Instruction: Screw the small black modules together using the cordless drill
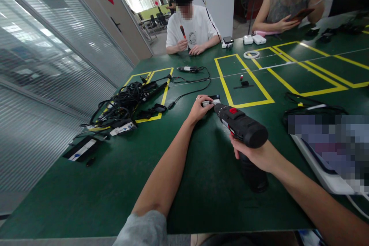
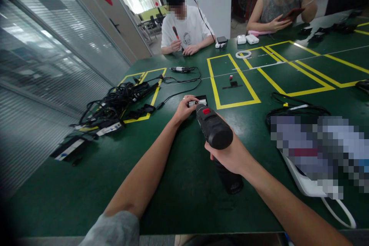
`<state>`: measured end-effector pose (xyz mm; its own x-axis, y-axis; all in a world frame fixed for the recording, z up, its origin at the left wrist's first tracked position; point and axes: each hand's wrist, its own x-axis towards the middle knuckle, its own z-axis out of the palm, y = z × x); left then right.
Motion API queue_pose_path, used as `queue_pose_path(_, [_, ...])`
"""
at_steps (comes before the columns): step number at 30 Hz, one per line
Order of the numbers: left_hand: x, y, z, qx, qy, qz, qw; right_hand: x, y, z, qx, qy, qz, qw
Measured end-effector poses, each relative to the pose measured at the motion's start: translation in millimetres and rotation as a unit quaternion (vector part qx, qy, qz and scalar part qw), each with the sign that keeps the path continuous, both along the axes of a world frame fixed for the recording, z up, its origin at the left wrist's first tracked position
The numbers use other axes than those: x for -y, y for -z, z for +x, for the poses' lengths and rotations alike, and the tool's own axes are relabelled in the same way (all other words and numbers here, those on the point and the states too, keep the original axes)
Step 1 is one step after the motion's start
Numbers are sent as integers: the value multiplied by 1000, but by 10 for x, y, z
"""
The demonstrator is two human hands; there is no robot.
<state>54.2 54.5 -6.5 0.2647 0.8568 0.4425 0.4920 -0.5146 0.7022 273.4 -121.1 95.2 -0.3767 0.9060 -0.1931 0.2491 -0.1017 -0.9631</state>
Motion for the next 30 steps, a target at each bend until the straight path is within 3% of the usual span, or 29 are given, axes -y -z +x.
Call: queue_pose_path(30, [-16,4,5,10,3,9,1000,2,6,16,0,1,0,1000])
